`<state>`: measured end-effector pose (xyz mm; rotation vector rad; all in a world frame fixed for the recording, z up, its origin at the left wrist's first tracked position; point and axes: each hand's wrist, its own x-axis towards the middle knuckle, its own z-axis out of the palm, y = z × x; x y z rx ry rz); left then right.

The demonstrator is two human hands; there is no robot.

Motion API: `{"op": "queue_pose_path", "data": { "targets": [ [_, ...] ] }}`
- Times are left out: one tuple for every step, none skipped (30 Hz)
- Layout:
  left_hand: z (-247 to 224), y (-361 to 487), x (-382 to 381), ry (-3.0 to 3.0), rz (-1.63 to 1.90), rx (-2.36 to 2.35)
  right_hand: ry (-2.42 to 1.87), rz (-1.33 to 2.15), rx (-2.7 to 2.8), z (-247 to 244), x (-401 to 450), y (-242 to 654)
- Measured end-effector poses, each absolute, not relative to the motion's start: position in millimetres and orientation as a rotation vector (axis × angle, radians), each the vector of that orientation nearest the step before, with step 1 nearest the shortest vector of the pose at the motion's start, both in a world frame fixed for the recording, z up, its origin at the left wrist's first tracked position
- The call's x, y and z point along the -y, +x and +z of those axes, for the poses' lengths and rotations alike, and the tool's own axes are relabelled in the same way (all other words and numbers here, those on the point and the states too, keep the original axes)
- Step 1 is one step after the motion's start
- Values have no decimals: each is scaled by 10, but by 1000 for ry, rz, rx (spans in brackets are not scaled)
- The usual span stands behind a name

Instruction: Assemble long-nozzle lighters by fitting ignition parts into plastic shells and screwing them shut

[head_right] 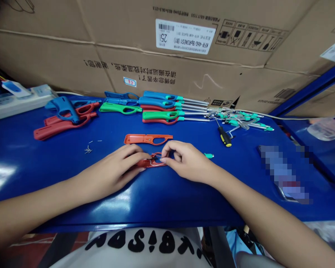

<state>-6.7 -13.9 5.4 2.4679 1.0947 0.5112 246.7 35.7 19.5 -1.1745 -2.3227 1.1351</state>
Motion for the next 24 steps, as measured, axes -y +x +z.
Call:
{"op": "queue_pose_path", "data": {
  "targets": [
    [61,-69,137,2465,510,-1092,-1196,1212,2273,193,-372,2478],
    [69,-71,135,2468,504,-1092,-1199,1278,2230,193,-384,2487],
    [76,-74,134,2474,493,-1095,-1187,1328,2198,194,-393,2494],
    [82,-77,134,2484,481,-1097,-1164,1361,2185,196,-398,2500],
    [86,-81,135,2497,474,-1096,-1138,1371,2191,199,-400,2504],
    [87,-84,136,2513,471,-1089,-1116,1352,2219,202,-397,2506],
    [86,-86,138,2529,474,-1080,-1097,1307,2268,204,-392,2509],
    [82,-88,140,2544,483,-1070,-1076,1238,2330,205,-385,2511],
    [78,-88,141,2557,492,-1062,-1045,1156,2395,207,-376,2513],
    [73,-88,143,2566,499,-1056,-1007,1075,2454,209,-367,2515],
    [69,-86,144,2571,500,-1053,-968,1004,2503,212,-360,2517],
    [66,-84,144,2573,499,-1053,-933,951,2541,215,-353,2519],
    [65,-82,143,2574,497,-1052,-907,912,2567,219,-348,2521],
    [65,-80,141,2574,496,-1052,-890,885,2586,223,-345,2523],
    [66,-78,138,2574,496,-1052,-882,866,2598,227,-344,2524],
    [69,-76,135,2574,498,-1051,-875,850,2604,230,-344,2525],
    [71,-74,132,2573,500,-1050,-869,839,2605,232,-344,2526],
    [74,-72,130,2572,501,-1047,-861,830,2608,233,-345,2526],
    [75,-72,129,2572,504,-1043,-852,820,2611,234,-346,2526],
    [76,-72,128,2571,504,-1041,-843,808,2616,235,-345,2526],
    [76,-75,129,2574,505,-1038,-834,791,2625,237,-344,2527],
    [74,-79,132,2582,507,-1036,-826,772,2638,241,-342,2527],
    [69,-84,134,2591,509,-1039,-822,754,2653,244,-340,2528],
    [63,-90,137,2601,515,-1043,-820,737,2667,248,-337,2529]
  ]
}}
